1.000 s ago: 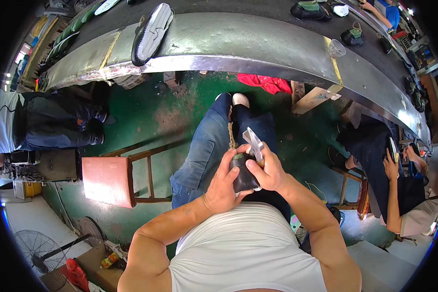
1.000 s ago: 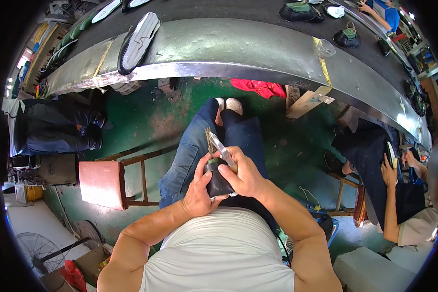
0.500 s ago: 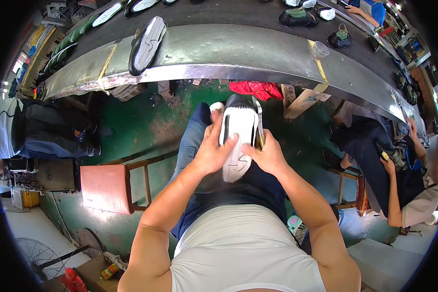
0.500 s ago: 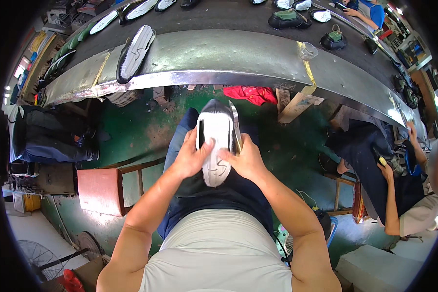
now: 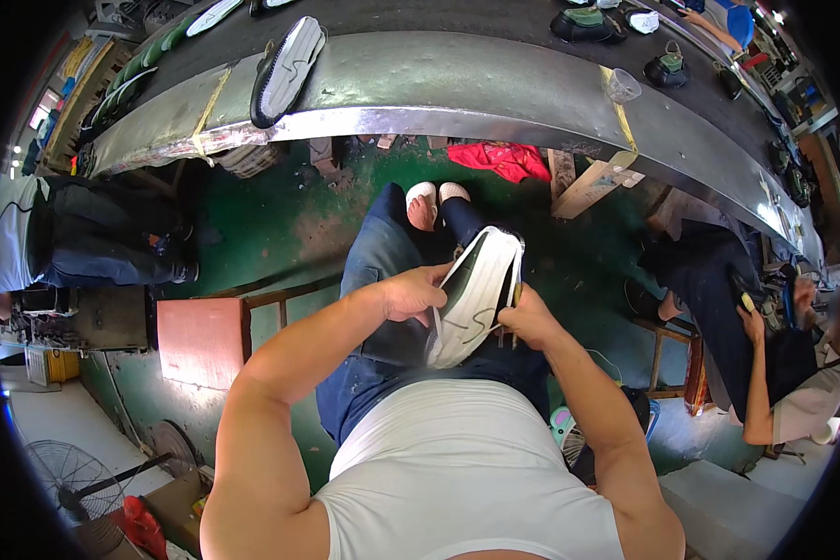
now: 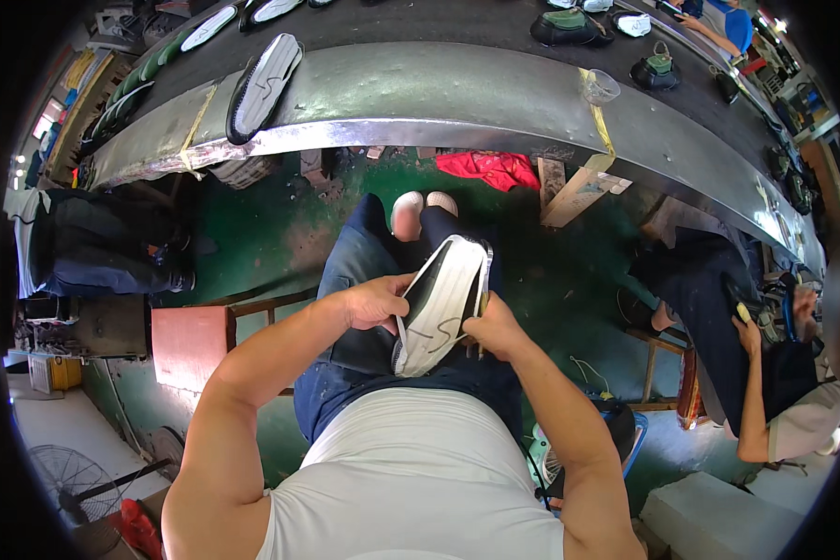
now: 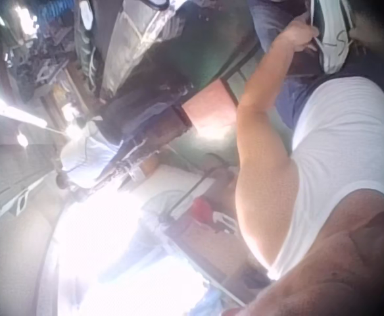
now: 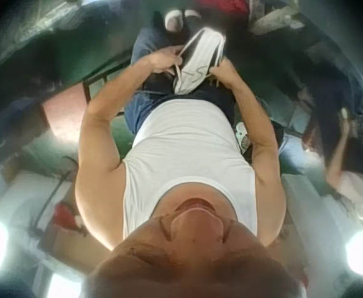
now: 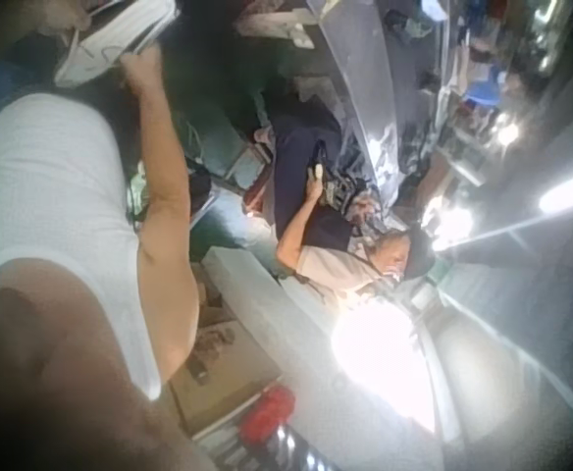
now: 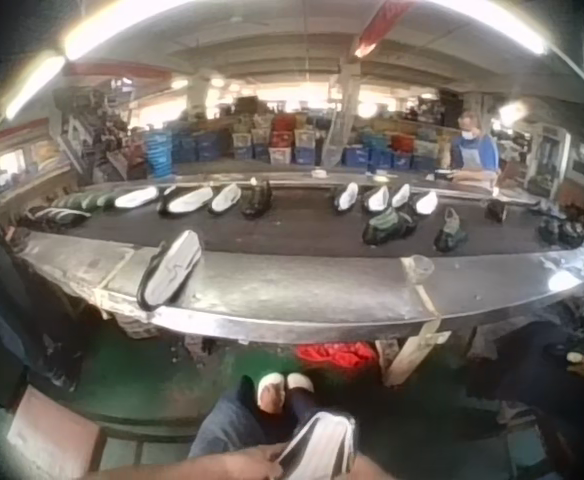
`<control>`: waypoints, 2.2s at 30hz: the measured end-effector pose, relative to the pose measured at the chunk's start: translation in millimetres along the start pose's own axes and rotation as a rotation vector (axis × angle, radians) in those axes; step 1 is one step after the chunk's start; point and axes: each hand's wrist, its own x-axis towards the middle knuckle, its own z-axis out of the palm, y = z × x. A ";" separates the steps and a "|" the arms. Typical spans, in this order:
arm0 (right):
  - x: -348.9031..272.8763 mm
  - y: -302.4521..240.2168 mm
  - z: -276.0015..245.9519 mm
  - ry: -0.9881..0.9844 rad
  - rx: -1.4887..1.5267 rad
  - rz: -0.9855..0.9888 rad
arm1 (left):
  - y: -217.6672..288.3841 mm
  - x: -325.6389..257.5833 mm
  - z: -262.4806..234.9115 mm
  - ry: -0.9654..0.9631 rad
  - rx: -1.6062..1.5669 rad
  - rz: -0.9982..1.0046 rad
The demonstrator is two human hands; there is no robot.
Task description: Trim and finish shoe soles using a specialized hand tool on a manufacturing line.
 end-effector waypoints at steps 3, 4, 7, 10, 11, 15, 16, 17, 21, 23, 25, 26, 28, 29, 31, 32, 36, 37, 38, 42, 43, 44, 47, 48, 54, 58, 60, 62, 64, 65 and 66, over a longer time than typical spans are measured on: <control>-6.6 2.0 -22.3 0.024 -0.060 0.123 | -16.7 4.9 -5.9 -0.067 0.097 0.012; -19.4 6.2 -30.5 0.024 -0.058 0.127 | -30.4 6.9 -6.1 -0.024 0.137 0.041; -60.3 -3.2 -43.9 0.113 -0.127 0.138 | -51.9 -3.5 6.7 0.124 0.443 0.231; -83.4 -26.2 -42.1 -0.071 -0.835 0.054 | -67.4 -4.3 10.1 0.248 0.574 0.248; -81.7 -28.3 -37.6 -0.152 -0.894 -0.012 | -72.9 -2.6 9.8 0.259 0.540 0.256; -63.6 -37.0 -31.2 -0.265 -0.964 -0.206 | -72.4 1.8 16.8 0.272 0.521 0.273; -58.0 -42.3 -28.1 -0.256 -0.980 -0.318 | -71.9 2.0 17.3 0.275 0.527 0.274; -53.5 -52.1 -28.7 -0.337 -1.016 -0.177 | -78.8 6.4 12.2 0.276 0.526 0.274; -37.6 -84.1 -3.7 -0.460 -1.239 0.057 | -85.8 15.8 11.2 0.239 0.026 0.345; -36.2 -83.4 4.7 -0.468 -1.347 0.023 | -86.8 26.2 19.5 0.301 -0.272 0.322; -38.5 -32.5 3.3 -0.336 -1.217 -0.118 | -99.8 51.5 17.2 0.668 0.073 0.280; -40.7 -8.1 1.1 -0.202 -1.071 -0.262 | -95.3 47.8 20.0 0.669 0.067 0.280; -40.0 -13.1 -1.3 -0.226 -1.001 -0.325 | -76.3 31.9 27.4 0.757 0.362 0.240; -40.5 -28.0 -5.8 -0.267 -1.061 -0.286 | -73.7 30.9 30.2 0.801 0.486 0.260; -40.8 -31.8 -11.3 -0.225 -1.192 -0.258 | -80.9 33.5 22.7 0.790 0.540 0.288; -36.6 -33.7 -10.0 -0.220 -1.191 -0.259 | -85.0 36.1 17.1 0.779 0.590 0.312; -32.8 -26.5 -11.3 -0.102 -1.230 -0.285 | -96.1 42.4 8.3 0.813 0.815 0.486; -36.0 -16.7 -12.4 -0.067 -1.192 -0.271 | -87.9 38.1 10.6 0.749 0.903 0.553; -39.5 -6.4 -13.7 -0.032 -1.153 -0.256 | -82.1 35.0 13.3 0.682 0.989 0.619; -44.3 -9.9 -23.9 -0.082 -1.105 -0.126 | -66.4 28.7 15.7 0.508 1.193 0.584; -39.6 -16.7 -33.3 -0.146 -1.064 -0.108 | -63.3 30.2 14.0 0.499 1.261 0.555; -32.6 -25.4 -45.9 -0.285 -0.874 0.115 | -61.0 29.2 12.9 0.485 1.264 0.556; -27.1 -69.5 -45.2 -0.301 -0.685 0.399 | -50.3 27.3 8.7 0.433 1.263 0.364; -28.0 -68.5 -35.6 -0.132 -0.640 0.068 | -47.9 23.0 13.1 0.424 1.257 0.356; -3.5 -27.3 -27.0 0.051 -0.746 -0.315 | -22.5 16.1 26.4 0.295 1.455 0.211; -17.3 -29.9 -14.4 0.005 -0.733 -0.309 | -62.5 5.3 10.7 0.334 1.004 0.360; -20.3 -19.5 -11.7 -0.015 -0.884 -0.324 | -75.3 2.4 11.5 0.510 0.642 0.245; -23.3 -6.2 -11.7 -0.133 -1.073 -0.114 | -83.0 -0.9 14.2 0.500 0.618 0.254; -37.0 -24.8 -4.8 -0.047 -0.776 -0.303 | -78.8 -2.3 13.2 0.466 0.600 0.271; -40.4 -31.5 2.9 0.022 -0.643 -0.488 | -71.0 -1.3 10.5 0.439 0.544 0.253; -42.5 -19.9 2.0 0.029 -0.640 -0.478 | -74.4 -3.3 13.0 0.428 0.543 0.246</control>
